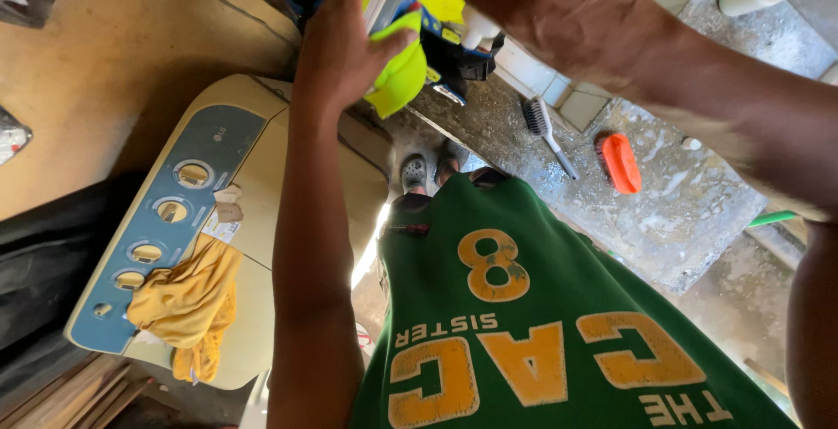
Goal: The person removes the insoles from a pair of blue and yellow sneakers, scrubs the shoes with a brush, rinses them under running water, and places them into a washing machine. The person then scrubs the insoles separately and places them into the washing machine as well.
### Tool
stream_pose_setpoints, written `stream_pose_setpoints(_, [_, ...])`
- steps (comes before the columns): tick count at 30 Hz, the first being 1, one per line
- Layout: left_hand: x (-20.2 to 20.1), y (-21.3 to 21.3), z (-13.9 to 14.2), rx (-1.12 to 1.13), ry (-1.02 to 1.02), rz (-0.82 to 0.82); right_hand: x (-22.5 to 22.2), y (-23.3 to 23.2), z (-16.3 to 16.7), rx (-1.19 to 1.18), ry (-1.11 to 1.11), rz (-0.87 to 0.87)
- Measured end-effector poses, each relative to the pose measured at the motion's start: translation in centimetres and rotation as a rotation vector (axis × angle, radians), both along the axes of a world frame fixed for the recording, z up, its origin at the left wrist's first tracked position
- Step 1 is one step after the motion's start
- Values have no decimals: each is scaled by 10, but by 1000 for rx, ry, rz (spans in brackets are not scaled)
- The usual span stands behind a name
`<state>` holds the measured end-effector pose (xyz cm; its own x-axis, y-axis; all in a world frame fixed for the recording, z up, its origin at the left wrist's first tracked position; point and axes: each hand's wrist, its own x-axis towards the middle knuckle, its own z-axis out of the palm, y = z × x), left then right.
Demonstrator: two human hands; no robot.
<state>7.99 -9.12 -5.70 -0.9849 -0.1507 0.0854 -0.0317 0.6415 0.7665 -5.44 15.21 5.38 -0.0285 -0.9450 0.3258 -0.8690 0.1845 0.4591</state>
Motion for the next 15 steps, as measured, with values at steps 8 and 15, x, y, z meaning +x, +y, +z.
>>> stream_pose_setpoints(8, [53, 19, 8, 103, 66, 81, 20, 7, 6, 44, 91, 100])
stream_pose_setpoints(15, [55, 22, -1, 96, 44, 121, 19, 8, -3, 22, 61, 102])
